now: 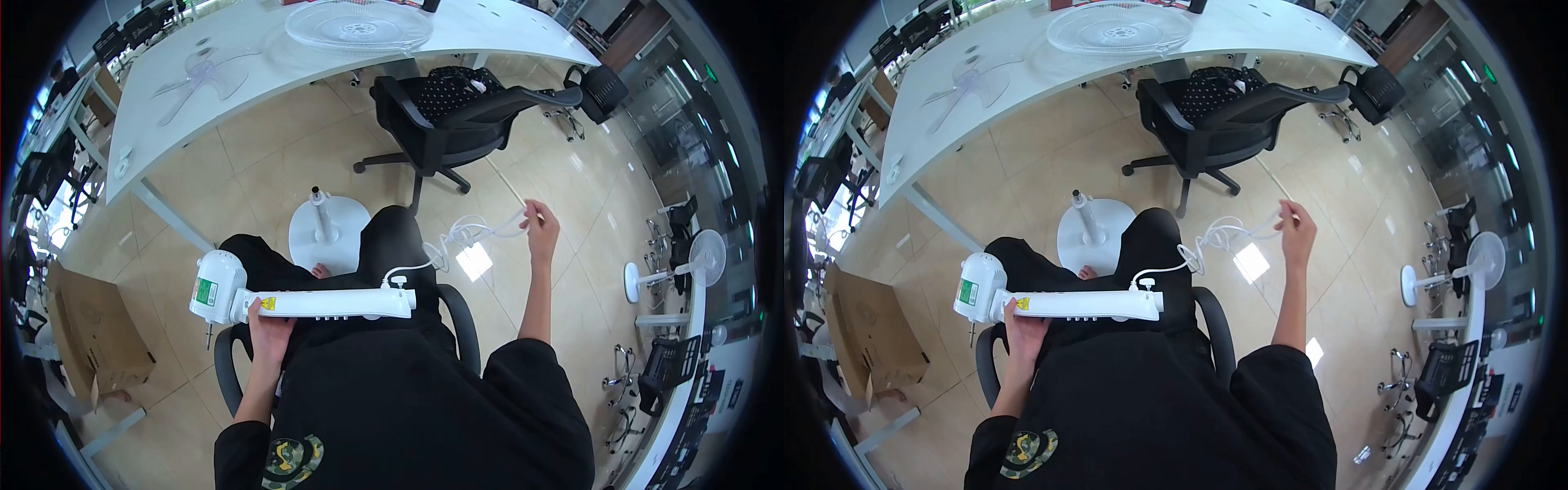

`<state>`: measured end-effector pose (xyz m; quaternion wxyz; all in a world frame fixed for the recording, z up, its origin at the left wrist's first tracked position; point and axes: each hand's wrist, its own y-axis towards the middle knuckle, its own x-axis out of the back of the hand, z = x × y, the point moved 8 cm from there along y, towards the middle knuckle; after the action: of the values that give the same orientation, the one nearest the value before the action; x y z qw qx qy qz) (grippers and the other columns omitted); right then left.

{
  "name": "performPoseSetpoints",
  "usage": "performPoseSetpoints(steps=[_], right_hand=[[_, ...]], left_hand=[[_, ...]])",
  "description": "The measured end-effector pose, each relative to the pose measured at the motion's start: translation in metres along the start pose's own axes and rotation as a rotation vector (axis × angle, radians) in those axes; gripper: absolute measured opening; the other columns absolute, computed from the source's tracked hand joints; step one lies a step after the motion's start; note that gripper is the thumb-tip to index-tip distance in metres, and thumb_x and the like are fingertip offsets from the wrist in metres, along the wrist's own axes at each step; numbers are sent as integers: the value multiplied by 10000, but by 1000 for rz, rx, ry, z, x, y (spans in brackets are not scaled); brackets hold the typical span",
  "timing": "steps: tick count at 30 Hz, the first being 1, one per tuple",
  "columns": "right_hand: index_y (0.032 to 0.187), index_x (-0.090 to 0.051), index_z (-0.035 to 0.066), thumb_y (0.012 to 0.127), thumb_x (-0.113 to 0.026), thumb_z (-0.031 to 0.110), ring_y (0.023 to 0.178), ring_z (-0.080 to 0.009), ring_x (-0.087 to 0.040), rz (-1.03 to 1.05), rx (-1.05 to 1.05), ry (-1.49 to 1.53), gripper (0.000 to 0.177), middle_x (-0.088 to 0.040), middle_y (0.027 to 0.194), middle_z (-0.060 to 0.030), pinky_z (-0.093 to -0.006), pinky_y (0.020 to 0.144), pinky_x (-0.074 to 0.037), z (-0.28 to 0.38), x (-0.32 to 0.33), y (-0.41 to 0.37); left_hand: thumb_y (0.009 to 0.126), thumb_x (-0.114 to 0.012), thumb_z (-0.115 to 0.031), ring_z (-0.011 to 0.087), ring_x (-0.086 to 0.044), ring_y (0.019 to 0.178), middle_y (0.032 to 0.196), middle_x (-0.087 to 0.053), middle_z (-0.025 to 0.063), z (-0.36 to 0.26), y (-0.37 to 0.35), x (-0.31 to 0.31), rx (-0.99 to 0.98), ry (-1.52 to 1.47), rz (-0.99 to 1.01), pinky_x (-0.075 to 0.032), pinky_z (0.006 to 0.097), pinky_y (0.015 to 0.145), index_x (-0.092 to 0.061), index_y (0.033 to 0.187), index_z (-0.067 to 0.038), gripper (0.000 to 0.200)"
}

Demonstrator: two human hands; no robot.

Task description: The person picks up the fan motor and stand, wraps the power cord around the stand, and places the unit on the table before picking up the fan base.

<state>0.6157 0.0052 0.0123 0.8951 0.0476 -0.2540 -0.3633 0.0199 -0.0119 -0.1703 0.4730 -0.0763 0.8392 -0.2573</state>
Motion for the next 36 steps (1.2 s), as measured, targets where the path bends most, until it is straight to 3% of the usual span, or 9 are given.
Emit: performPoseSetpoints(steps=[1, 4, 5, 7, 10, 16, 19, 22, 36], right_hand=[[1079, -717, 22, 934, -669, 141, 685, -156, -655, -32, -64, -35, 193, -699, 920, -105, -275, 596, -490, -27, 11, 2], [1053, -718, 47, 867, -704, 120, 887, -267, -680, -102, 519, -775, 200, -697, 1047, -137, -357, 733, -525, -96, 11, -13], [1018, -720, 59, 810, -725, 107, 1029, -335, -637, 10, 345, -693, 213, -675, 1104, -142, -404, 845, -512, -110, -2, -21], [950, -736, 65, 862, -734, 226, 906, -288, -686, 269, -3, -518, 183, -695, 1045, -128, -389, 806, -535, -126, -49, -57], [1011, -730, -27, 899, -642, 574, 957, -336, -679, 668, -196, -463, 618, -680, 1104, -229, -384, 852, -531, -183, -129, -115], [1047, -648, 19, 888, -757, 310, 866, -165, -654, 423, -467, 18, 349, -656, 913, -95, -286, 727, -535, -199, -141, -120], [1023, -673, 46, 905, -734, 265, 805, -107, -638, 660, -264, -112, 256, -629, 865, -19, -259, 629, -496, -195, -146, -111], [1030, -678, 60, 932, -697, 249, 739, -93, -609, 700, -444, 7, 213, -622, 825, 7, -256, 613, -474, -196, -126, -103], [1039, -615, 115, 1001, -583, 270, 609, -59, -515, -162, -640, 366, 162, -556, 707, 43, -229, 518, -354, -244, 103, 13]], left_hand=[[914, -644, -384, 280, -560, 1234, 1207, -625, 116, -1, 0, 0, -10, -5, 10, -416, 474, 1058, -541, 1215, -80, 440], [909, -645, -401, 272, -566, 1221, 1205, -631, 110, 0, 4, 3, -27, -11, 30, -412, 473, 1056, -547, 1214, -89, 447], [909, -646, -401, 272, -566, 1221, 1208, -630, 111, -1, 7, 3, -31, -16, 34, -410, 472, 1058, -545, 1217, -89, 451], [909, -649, -401, 271, -566, 1220, 1213, -627, 112, 0, 8, 5, -39, -31, 27, -408, 471, 1060, -539, 1223, -88, 457], [909, -649, -401, 272, -565, 1220, 1225, -621, 116, 2, 6, 9, -40, -18, 3, -408, 469, 1060, -532, 1230, -83, 467], [906, -652, -404, 277, -558, 1237, 1242, -611, 118, 2, 5, 3, -50, 16, 3, -417, 454, 1048, -530, 1230, -71, 480], [909, -647, -408, 274, -558, 1239, 1235, -615, 115, 2, 6, 5, -55, 2, 5, -420, 447, 1042, -529, 1235, -73, 482], [916, -637, -420, 266, -556, 1246, 1237, -615, 110, 1, 7, 8, -69, 3, -8, -423, 444, 1035, -519, 1252, -76, 495], [928, -629, -397, 259, -553, 1251, 1234, -618, 104, 3, 8, 12, -72, 5, 27, -419, 436, 1038, -529, 1246, -76, 463]])
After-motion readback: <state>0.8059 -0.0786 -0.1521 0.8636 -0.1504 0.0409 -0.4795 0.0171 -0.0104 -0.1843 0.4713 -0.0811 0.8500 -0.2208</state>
